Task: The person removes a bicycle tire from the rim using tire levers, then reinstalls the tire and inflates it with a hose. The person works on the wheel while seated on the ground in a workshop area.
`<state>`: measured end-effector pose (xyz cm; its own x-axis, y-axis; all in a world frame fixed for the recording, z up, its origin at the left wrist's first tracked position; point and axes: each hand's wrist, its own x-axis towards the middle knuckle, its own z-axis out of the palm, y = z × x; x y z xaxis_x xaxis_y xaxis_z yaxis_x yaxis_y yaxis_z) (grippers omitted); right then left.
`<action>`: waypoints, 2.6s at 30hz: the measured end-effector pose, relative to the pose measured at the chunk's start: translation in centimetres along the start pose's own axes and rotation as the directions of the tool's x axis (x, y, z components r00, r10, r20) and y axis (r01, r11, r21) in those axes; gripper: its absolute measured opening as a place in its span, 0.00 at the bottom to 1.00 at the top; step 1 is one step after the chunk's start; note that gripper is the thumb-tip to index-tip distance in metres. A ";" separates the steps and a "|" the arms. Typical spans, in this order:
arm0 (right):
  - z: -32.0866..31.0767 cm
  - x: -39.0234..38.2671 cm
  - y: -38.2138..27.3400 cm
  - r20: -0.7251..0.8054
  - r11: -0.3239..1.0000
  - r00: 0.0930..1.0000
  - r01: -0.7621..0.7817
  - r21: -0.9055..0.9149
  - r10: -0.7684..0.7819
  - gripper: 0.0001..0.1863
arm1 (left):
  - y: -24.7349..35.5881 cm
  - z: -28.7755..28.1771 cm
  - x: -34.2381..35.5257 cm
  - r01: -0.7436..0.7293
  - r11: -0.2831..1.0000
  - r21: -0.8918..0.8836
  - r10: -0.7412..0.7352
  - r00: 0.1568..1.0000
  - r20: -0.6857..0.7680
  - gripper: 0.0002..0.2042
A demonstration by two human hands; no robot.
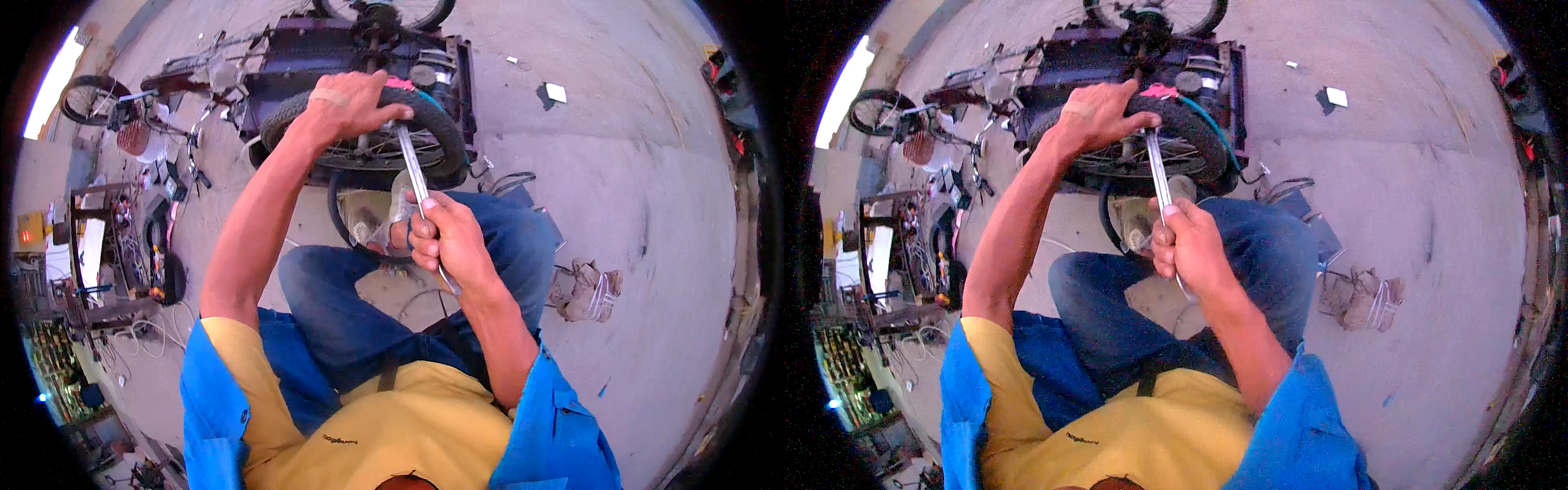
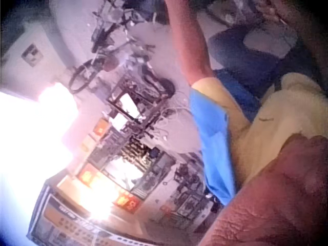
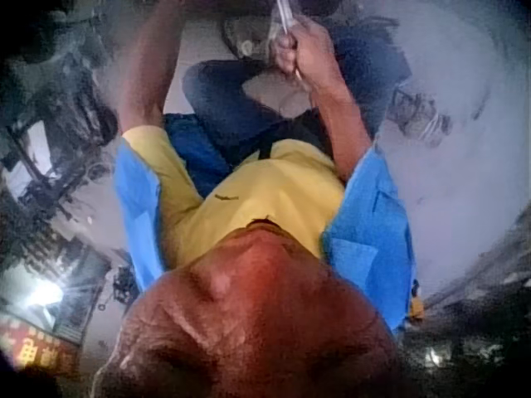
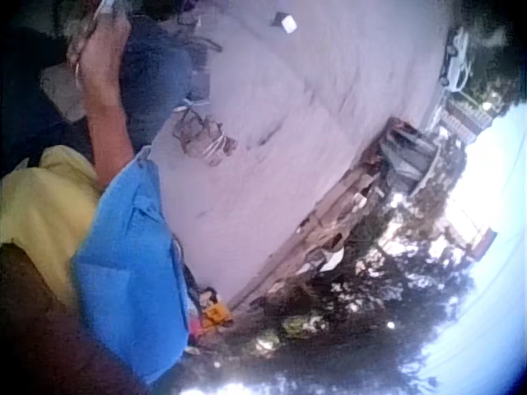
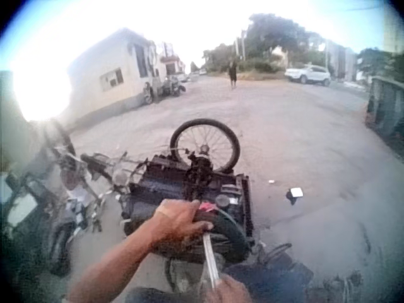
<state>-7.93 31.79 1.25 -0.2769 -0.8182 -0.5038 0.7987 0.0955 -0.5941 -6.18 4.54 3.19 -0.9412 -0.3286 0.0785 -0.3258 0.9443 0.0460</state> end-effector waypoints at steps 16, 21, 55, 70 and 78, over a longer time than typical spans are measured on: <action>-3.9 4.8 11.8 -0.225 0.998 0.972 0.059 -0.030 -0.065 0.16 | 0.4 -1.5 -0.4 -0.066 0.997 -0.050 0.067 0.998 0.022 0.25; -5.2 10.1 13.9 -0.253 0.988 0.964 0.107 0.108 -0.077 0.12 | 0.9 -1.8 -0.7 -0.049 0.993 -0.111 0.062 0.991 0.118 0.16; -4.7 20.2 16.1 -0.306 0.856 0.887 0.432 0.284 -0.346 0.21 | -4.0 -0.4 -3.1 -0.177 0.983 -0.040 0.164 0.960 -0.228 0.26; -8.1 22.1 14.5 -0.183 0.889 0.892 0.353 -0.291 -0.414 0.14 | 3.7 -0.3 1.8 -0.359 0.835 0.416 0.345 0.932 0.113 0.24; -9.7 20.8 16.2 -0.203 0.835 0.844 0.399 -0.380 -0.496 0.16 | 0.0 -1.1 -0.3 -0.288 0.899 0.331 0.280 0.957 0.073 0.28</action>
<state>-5.90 21.76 -24.95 -0.7381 -0.6234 -0.2579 0.3534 -0.0316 -0.9349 -5.80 4.57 4.25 -0.9987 -0.0486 0.0156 -0.0511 0.9492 -0.3104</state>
